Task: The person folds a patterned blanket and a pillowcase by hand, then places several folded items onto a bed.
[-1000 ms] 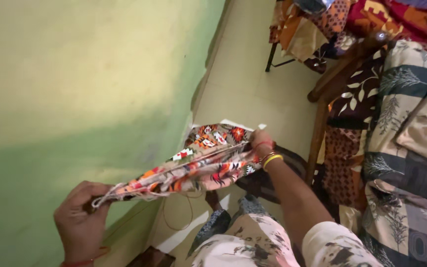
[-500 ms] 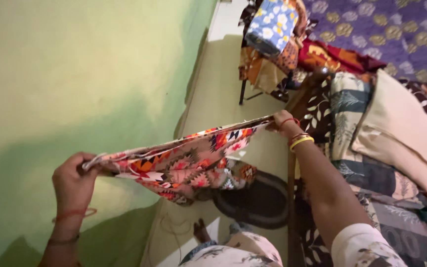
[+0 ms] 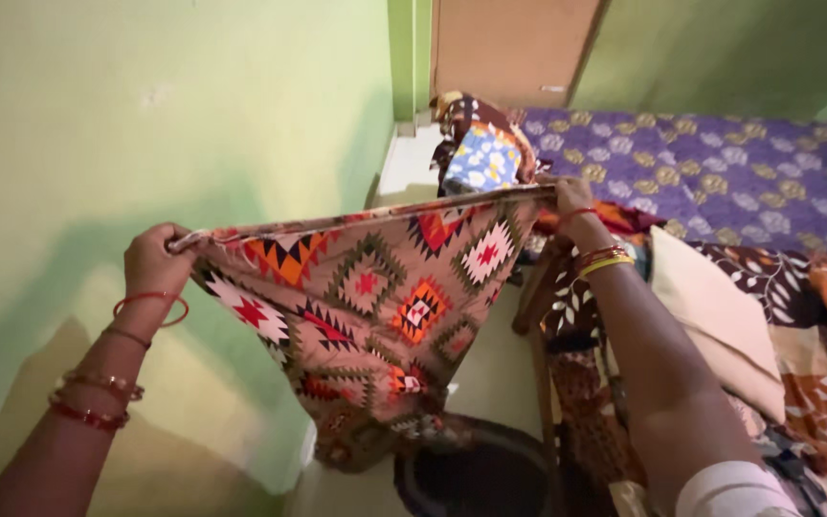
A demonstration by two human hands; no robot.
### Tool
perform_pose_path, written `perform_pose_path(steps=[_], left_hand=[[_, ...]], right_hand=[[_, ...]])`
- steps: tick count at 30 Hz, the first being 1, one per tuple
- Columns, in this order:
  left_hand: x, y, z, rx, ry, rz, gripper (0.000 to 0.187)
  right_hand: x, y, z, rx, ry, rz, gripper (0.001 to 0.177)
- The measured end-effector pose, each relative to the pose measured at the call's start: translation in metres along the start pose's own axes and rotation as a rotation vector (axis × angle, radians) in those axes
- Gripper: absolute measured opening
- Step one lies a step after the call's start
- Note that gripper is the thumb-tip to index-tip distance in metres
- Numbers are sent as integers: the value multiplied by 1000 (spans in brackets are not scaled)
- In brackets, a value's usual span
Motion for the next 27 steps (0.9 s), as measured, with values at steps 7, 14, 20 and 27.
perform_pose_path(steps=[7,14,20,27], left_hand=[[39,-13,84,108,121,60,15],[92,-34,151,290,209,-54,8],[133,-55,172,321,259,-110,5],[170,-71,189,248,360,-109,7]], right_hand=[[-158,11,-19,49,-490,-426,38],[-309,20,-70,434,-1111,-718,32],[-373,6,-65,425,-1095,-857,37],[-400,-10,-77,493,-1041,-834,30]])
Point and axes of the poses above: each hand's wrist, its own z-axis towards the middle knuckle, its own y-axis out of the palm, x = y × z, the point moved 6 cm from there along z, towards the middle knuckle, and after that the axes turned 2 degrees about -y, right-handed, at the moved point
